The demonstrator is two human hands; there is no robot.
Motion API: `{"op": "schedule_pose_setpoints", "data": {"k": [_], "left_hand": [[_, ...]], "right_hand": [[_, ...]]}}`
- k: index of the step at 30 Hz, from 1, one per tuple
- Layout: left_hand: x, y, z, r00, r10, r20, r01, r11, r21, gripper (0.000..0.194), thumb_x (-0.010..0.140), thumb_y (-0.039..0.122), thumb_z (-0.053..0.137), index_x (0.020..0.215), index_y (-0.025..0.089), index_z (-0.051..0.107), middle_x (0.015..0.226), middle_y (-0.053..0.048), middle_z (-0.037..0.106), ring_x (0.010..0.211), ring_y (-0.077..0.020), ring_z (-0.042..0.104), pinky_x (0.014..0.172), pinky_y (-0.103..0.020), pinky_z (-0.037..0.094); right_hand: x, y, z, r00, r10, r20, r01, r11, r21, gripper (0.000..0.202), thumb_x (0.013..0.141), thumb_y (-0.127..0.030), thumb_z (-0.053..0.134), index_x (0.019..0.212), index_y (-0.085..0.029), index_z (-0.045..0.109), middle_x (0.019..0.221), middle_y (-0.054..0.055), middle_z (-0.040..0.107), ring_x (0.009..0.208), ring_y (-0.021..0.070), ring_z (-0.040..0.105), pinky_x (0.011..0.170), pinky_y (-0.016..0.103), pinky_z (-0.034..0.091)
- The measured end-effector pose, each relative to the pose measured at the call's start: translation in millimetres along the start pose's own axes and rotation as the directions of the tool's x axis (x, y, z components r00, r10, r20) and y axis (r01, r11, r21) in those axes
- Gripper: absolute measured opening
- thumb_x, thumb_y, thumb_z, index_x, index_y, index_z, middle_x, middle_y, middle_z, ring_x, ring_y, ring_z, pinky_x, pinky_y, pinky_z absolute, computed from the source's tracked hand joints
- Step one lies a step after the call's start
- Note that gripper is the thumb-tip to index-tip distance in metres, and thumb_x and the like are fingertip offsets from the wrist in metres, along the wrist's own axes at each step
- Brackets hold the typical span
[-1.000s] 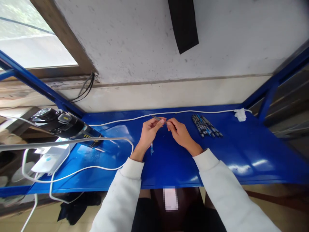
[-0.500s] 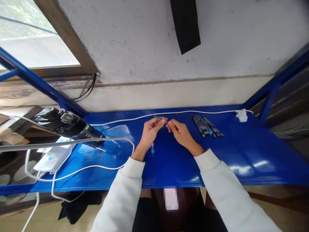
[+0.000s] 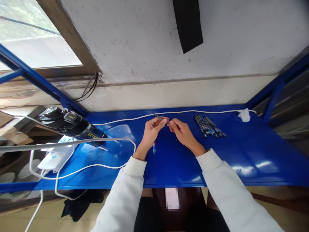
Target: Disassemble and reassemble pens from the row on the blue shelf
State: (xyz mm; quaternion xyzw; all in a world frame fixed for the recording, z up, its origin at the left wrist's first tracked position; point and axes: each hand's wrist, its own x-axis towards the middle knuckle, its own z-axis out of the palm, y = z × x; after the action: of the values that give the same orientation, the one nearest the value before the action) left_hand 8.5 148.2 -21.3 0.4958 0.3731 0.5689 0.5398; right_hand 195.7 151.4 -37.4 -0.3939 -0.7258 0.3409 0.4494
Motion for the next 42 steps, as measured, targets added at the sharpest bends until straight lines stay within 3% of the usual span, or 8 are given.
{"op": "schedule_pose_setpoints", "data": {"k": [5, 15, 18, 24, 28, 36, 39, 42], "left_hand": [[0.1, -0.7, -0.8, 1.000, 0.016, -0.022, -0.016, 1.000, 0.001, 0.033, 0.089, 0.051, 0.092, 0.105, 0.022, 0.090, 0.107, -0.007, 0.086, 0.095, -0.0209, 0.077, 0.093, -0.034, 0.058], [0.6, -2.9, -2.7, 0.999, 0.015, -0.032, -0.015, 1.000, -0.012, 0.032, 0.089, 0.052, 0.093, 0.100, 0.022, 0.090, 0.110, -0.009, 0.087, 0.100, -0.0232, 0.078, 0.096, -0.037, 0.059], [0.1, -3.3, -4.0, 1.000, 0.018, -0.003, -0.018, 1.000, -0.006, 0.030, 0.092, 0.051, 0.090, 0.100, 0.022, 0.090, 0.109, -0.008, 0.086, 0.101, -0.0229, 0.077, 0.097, -0.037, 0.058], [-1.4, 1.1, -5.7, 0.997, 0.042, 0.069, -0.043, 0.999, 0.011, 0.030, 0.097, 0.051, 0.085, 0.106, 0.022, 0.089, 0.100, -0.006, 0.082, 0.093, -0.0215, 0.072, 0.092, -0.034, 0.055], [-5.2, 6.2, -5.7, 0.987, 0.080, 0.140, -0.080, 0.997, -0.005, 0.023, 0.102, 0.045, 0.081, 0.106, 0.024, 0.088, 0.111, -0.007, 0.080, 0.099, -0.0212, 0.071, 0.094, -0.033, 0.053], [-14.3, 24.0, -1.2, 0.960, 0.160, 0.232, -0.197, 0.970, 0.146, 0.033, 0.109, 0.049, 0.068, 0.117, 0.023, 0.087, 0.126, -0.013, 0.078, 0.119, -0.0287, 0.071, 0.109, -0.040, 0.053], [-46.0, 33.3, 3.3, 0.969, 0.210, 0.131, -0.242, 0.914, 0.325, 0.031, 0.111, 0.045, 0.066, 0.128, 0.028, 0.084, 0.131, -0.012, 0.077, 0.132, -0.0298, 0.067, 0.121, -0.044, 0.048], [-116.5, 30.9, 17.1, 0.961, 0.273, -0.044, -0.224, 0.862, 0.454, 0.032, 0.109, 0.036, 0.069, 0.140, 0.034, 0.077, 0.134, -0.011, 0.075, 0.140, -0.0320, 0.063, 0.120, -0.049, 0.051]], "right_hand": [[0.4, 1.9, 0.6, 1.000, 0.011, 0.002, -0.011, 0.999, 0.034, 0.034, 0.112, -0.059, 0.062, 0.104, -0.026, 0.063, 0.083, -0.002, 0.067, 0.070, 0.0168, 0.059, 0.067, 0.031, 0.042], [0.1, -1.4, -0.1, 1.000, 0.014, -0.001, -0.014, 1.000, 0.022, 0.036, 0.111, -0.061, 0.061, 0.102, -0.026, 0.066, 0.077, -0.003, 0.062, 0.067, 0.0163, 0.053, 0.066, 0.031, 0.041], [0.7, -0.5, 0.8, 0.993, 0.100, 0.055, -0.107, 0.982, 0.156, 0.046, 0.112, -0.066, 0.055, 0.097, -0.025, 0.069, 0.071, -0.004, 0.053, 0.062, 0.0151, 0.046, 0.061, 0.030, 0.036], [3.7, -1.6, 0.5, 0.896, 0.256, 0.364, -0.434, 0.683, 0.588, 0.049, 0.104, -0.069, 0.068, 0.089, -0.023, 0.066, 0.061, -0.011, 0.026, 0.051, 0.0098, 0.019, 0.051, 0.027, 0.022], [4.9, -5.0, -7.2, 0.811, 0.230, 0.538, -0.569, 0.525, 0.633, 0.047, 0.102, -0.065, 0.073, 0.085, -0.022, 0.063, 0.058, -0.014, 0.022, 0.048, 0.0081, 0.013, 0.048, 0.025, 0.021], [4.2, -2.6, -16.4, 0.721, 0.203, 0.663, -0.678, 0.403, 0.614, 0.045, 0.095, -0.061, 0.079, 0.080, -0.023, 0.058, 0.054, -0.015, 0.020, 0.044, 0.0074, 0.009, 0.043, 0.024, 0.020], [3.4, -3.2, -14.7, 0.770, 0.205, 0.605, -0.630, 0.400, 0.666, 0.043, 0.097, -0.062, 0.078, 0.086, -0.022, 0.067, 0.053, -0.016, 0.017, 0.044, 0.0080, 0.009, 0.044, 0.025, 0.022], [4.2, -4.8, -13.5, 0.882, 0.229, 0.412, -0.471, 0.443, 0.763, 0.034, 0.097, -0.055, 0.081, 0.099, -0.022, 0.074, 0.056, -0.015, 0.016, 0.049, 0.0097, 0.011, 0.047, 0.025, 0.024]]}}
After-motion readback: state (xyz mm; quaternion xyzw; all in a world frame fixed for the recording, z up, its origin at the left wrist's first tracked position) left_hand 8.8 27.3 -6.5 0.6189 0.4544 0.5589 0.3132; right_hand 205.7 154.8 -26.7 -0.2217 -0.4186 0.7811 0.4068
